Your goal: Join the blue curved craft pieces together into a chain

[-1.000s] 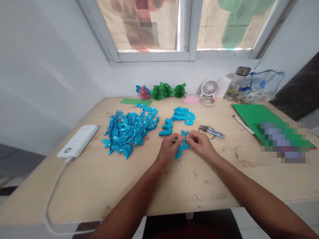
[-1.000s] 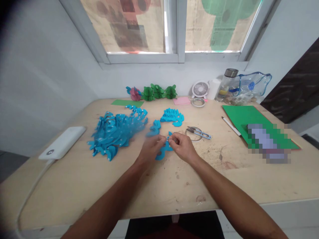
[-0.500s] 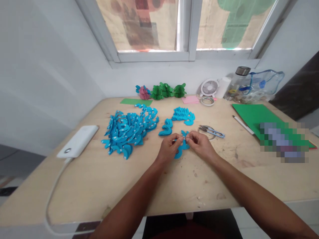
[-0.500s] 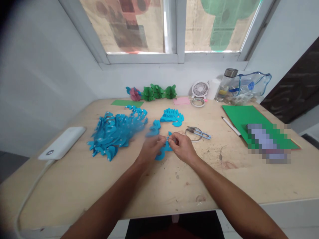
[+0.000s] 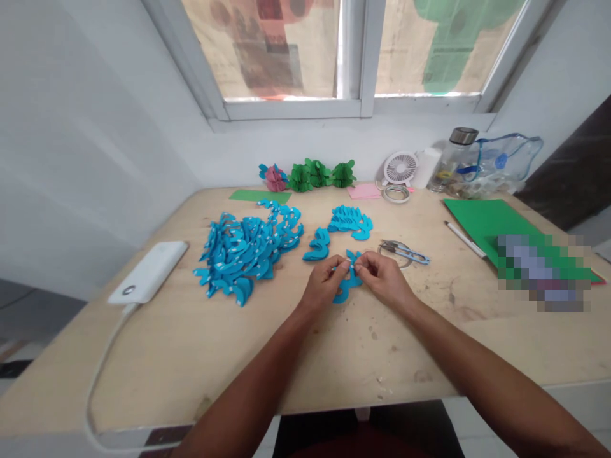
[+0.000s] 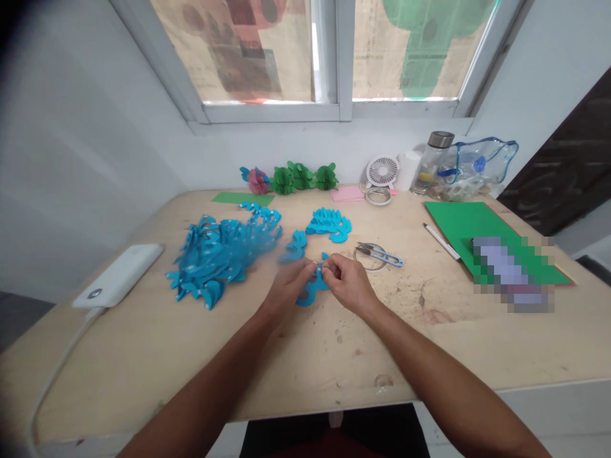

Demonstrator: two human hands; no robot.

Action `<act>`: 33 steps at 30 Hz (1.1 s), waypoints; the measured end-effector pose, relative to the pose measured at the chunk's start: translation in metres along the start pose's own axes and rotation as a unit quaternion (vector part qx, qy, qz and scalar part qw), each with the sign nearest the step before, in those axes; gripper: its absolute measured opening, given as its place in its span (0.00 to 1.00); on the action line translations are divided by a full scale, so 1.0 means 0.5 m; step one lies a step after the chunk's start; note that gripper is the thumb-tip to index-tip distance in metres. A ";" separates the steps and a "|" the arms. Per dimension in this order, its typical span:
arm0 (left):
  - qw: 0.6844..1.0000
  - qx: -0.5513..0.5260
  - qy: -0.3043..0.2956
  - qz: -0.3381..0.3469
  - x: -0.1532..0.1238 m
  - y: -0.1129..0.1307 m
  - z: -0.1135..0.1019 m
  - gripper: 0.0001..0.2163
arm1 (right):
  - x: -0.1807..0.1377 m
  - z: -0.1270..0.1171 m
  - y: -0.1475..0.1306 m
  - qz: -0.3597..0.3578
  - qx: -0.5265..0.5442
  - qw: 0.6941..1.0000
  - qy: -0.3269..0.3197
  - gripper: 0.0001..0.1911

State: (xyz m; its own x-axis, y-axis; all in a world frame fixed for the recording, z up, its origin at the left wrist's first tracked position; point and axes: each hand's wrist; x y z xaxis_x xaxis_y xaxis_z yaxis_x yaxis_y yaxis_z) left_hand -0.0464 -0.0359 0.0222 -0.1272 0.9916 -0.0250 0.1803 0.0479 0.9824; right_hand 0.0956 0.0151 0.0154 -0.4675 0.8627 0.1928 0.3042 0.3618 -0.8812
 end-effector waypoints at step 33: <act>0.982 0.097 0.061 0.150 0.009 -0.021 -0.002 0.10 | 0.001 0.010 -0.009 0.093 0.172 0.981 0.009 0.11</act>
State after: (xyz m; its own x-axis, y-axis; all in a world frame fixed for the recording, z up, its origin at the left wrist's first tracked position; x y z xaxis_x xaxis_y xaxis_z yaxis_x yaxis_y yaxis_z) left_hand -0.0498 -0.0323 0.0121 -0.1543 0.9431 0.2945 0.4086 -0.2105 0.8881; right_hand 0.0896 0.0121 0.0175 -0.4149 0.9096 0.0207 0.0821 0.0601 -0.9948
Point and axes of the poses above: each hand's wrist, its own x-axis towards the middle knuckle, its own z-axis out of the palm, y = z × x, and after that the axes turned 3 degrees about x, right-handed
